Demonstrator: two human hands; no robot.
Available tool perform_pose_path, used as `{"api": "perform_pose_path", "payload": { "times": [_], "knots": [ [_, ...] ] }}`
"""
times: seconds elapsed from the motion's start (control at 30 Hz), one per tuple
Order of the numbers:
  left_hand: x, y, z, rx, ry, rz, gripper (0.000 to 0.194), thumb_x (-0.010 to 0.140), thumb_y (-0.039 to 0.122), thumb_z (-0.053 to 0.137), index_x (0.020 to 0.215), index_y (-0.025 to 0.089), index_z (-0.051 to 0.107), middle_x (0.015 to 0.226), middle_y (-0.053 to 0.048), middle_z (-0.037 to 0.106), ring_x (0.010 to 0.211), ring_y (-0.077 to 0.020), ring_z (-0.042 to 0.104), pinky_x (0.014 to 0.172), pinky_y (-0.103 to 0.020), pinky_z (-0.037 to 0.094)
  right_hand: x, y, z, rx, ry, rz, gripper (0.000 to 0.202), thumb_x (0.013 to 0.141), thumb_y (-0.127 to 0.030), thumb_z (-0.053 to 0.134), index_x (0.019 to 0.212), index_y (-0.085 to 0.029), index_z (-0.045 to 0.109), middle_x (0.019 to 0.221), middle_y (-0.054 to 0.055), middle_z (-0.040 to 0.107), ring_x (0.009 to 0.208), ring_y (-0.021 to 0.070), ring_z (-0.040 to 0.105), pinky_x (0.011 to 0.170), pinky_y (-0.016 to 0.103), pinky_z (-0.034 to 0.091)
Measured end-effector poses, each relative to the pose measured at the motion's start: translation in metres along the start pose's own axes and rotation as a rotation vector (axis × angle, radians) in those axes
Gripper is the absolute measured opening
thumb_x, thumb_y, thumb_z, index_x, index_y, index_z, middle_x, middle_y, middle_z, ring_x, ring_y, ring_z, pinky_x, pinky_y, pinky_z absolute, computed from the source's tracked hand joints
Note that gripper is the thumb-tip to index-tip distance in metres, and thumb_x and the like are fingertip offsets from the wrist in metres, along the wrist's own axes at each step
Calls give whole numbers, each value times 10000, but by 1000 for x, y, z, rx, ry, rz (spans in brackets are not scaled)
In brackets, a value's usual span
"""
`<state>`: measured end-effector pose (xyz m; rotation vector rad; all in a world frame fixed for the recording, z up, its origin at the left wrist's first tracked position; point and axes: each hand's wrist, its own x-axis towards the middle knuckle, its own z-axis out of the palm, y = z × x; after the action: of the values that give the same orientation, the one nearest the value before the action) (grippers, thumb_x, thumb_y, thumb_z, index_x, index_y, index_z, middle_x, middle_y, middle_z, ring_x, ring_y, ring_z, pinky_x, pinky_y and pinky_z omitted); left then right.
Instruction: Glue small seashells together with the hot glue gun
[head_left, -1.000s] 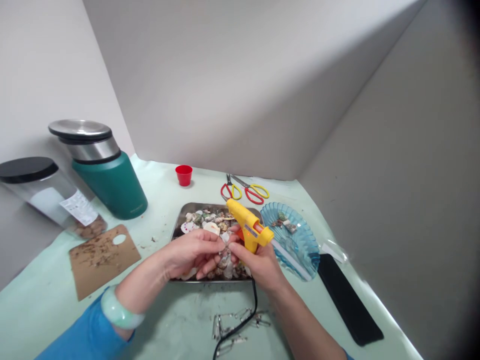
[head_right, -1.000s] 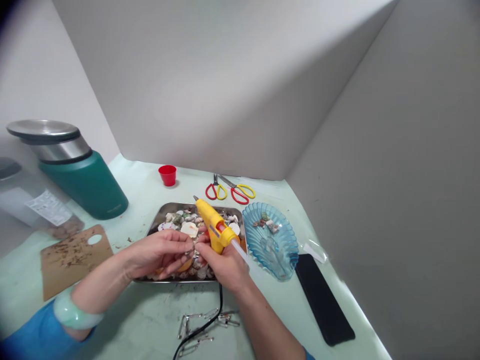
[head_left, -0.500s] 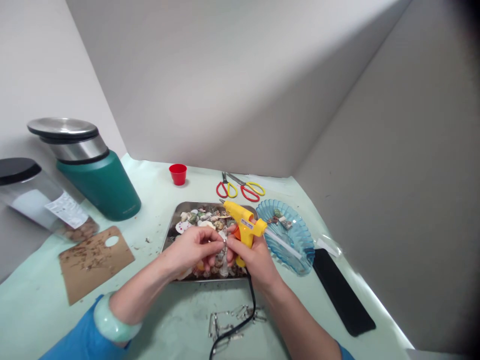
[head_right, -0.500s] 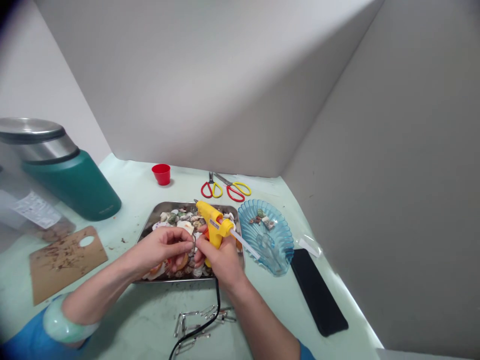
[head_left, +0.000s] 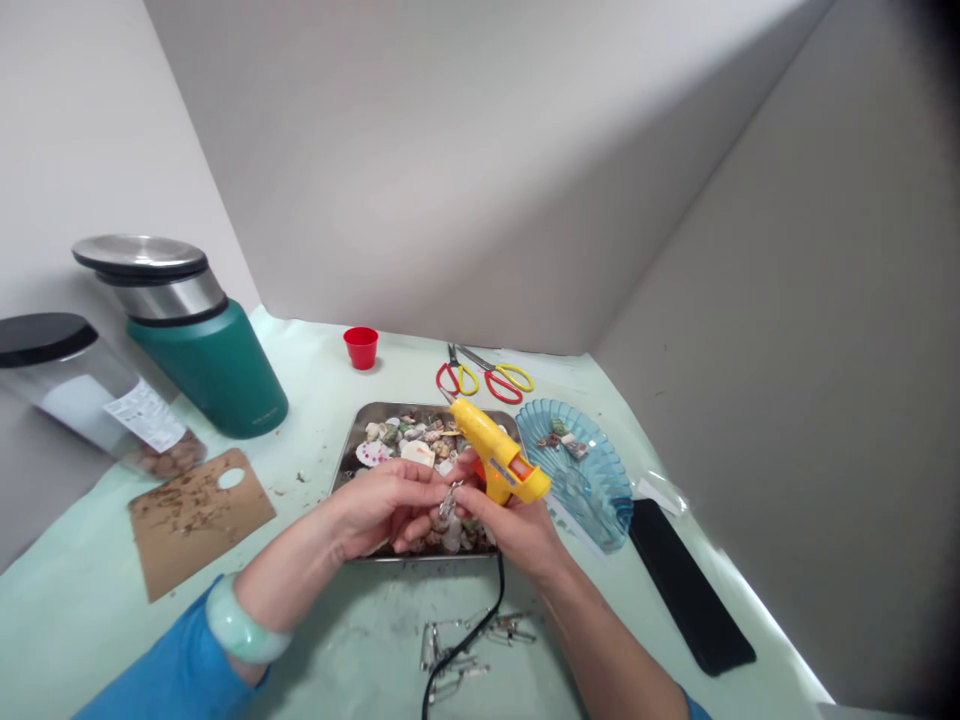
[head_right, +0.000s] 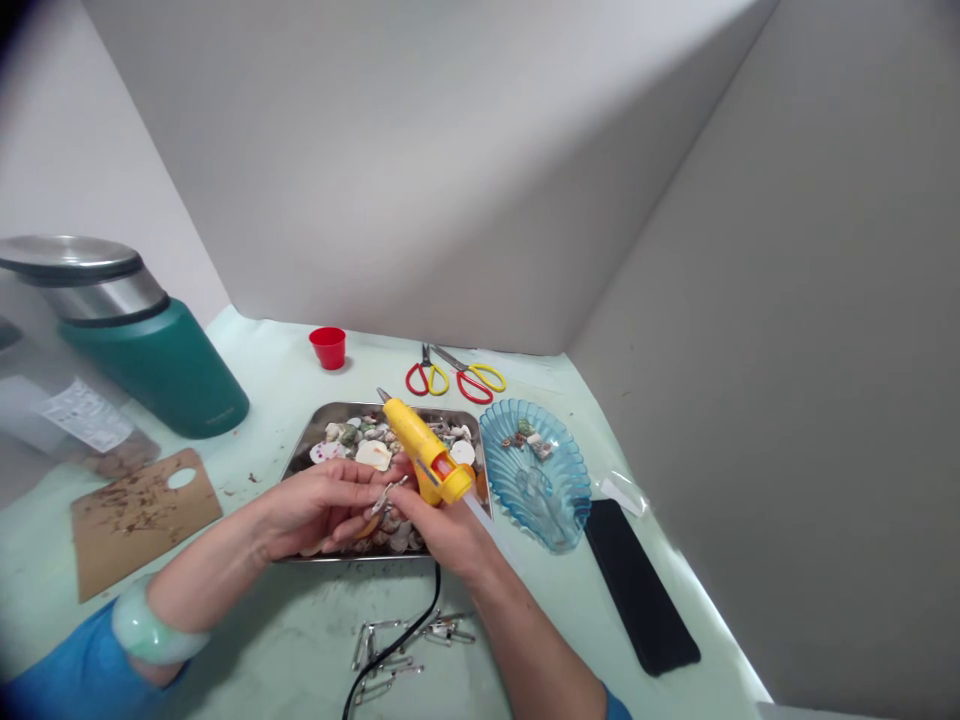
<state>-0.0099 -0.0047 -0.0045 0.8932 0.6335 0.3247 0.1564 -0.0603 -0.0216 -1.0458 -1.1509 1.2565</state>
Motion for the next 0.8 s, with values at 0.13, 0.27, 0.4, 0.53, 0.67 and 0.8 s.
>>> {"api": "perform_pose_path", "payload": {
  "times": [0.13,0.27,0.4,0.53,0.67,0.8],
  "knots": [
    [0,0,1,36,74,62,232,788,335,639,761,110,590,525,25,554,312,-33,417,311,-153,286,2,-7,4,113,55,11,285,715,-217,701,975,-229,586,781,-35,613,596,105,592,631,262,514],
    [-8,4,6,59,187,146,159,769,274,636,819,146,555,635,20,592,335,-40,455,290,-143,309,4,-11,8,177,124,-13,295,673,-214,733,922,-225,576,746,-46,616,611,120,628,652,274,539],
    [-17,8,13,181,164,220,172,770,276,647,829,156,539,624,38,584,331,-18,407,294,-124,253,4,-9,10,215,170,-51,313,660,-208,745,920,-224,573,753,-50,620,643,121,634,687,289,560],
    [-17,7,17,323,260,283,215,749,301,679,823,171,524,455,96,489,304,-21,332,304,-129,223,3,-9,12,236,204,-68,320,657,-197,750,922,-212,573,754,-45,618,662,123,629,691,293,567],
    [-11,6,15,352,358,304,247,738,357,672,802,164,531,574,42,603,304,-18,336,296,-147,229,2,-7,14,287,185,-20,332,661,-198,748,936,-203,562,766,-37,624,655,127,644,669,279,555],
    [-7,4,10,273,407,288,277,718,385,678,831,161,560,475,72,542,276,-15,280,291,-148,163,2,-2,16,315,165,27,349,653,-187,751,944,-198,559,758,-36,622,641,131,647,657,281,550]
  ]
}}
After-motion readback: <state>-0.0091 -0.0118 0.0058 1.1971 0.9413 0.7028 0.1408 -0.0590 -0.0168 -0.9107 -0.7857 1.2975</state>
